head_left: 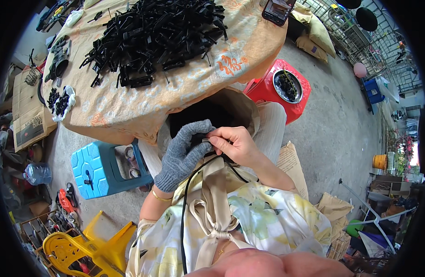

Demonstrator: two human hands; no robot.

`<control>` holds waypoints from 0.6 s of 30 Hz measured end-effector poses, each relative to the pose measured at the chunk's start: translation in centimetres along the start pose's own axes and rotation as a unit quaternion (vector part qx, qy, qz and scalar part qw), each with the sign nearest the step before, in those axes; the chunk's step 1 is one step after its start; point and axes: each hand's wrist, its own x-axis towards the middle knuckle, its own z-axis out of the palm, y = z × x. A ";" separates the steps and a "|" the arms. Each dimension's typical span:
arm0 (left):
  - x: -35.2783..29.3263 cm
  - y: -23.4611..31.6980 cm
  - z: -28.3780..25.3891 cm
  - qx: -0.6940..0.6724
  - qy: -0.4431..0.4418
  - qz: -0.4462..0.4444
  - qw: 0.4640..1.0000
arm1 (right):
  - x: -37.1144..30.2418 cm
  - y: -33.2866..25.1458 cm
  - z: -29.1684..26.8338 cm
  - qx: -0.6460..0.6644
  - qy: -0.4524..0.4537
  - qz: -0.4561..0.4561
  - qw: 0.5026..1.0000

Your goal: Manually assembling small black plastic components by joining individual pieces at a workbench.

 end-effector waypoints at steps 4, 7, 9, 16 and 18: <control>-0.1 0.6 0.4 0.011 0.020 -0.002 1.000 | 0.1 -0.2 -0.3 -0.023 -0.020 -0.012 0.999; 0.0 0.6 0.4 0.046 0.039 0.003 0.998 | 0.2 -0.3 0.1 -0.010 -0.010 -0.017 1.000; 0.1 0.1 0.4 0.114 0.045 0.064 0.990 | 0.1 -0.4 0.3 -0.019 0.007 -0.010 1.000; -0.5 -0.8 0.2 0.285 0.063 0.156 0.944 | 0.2 0.8 0.5 0.057 -0.018 0.047 0.997; -0.5 -1.0 0.2 0.227 0.059 0.110 0.966 | 0.1 1.0 0.5 0.044 -0.011 0.046 0.998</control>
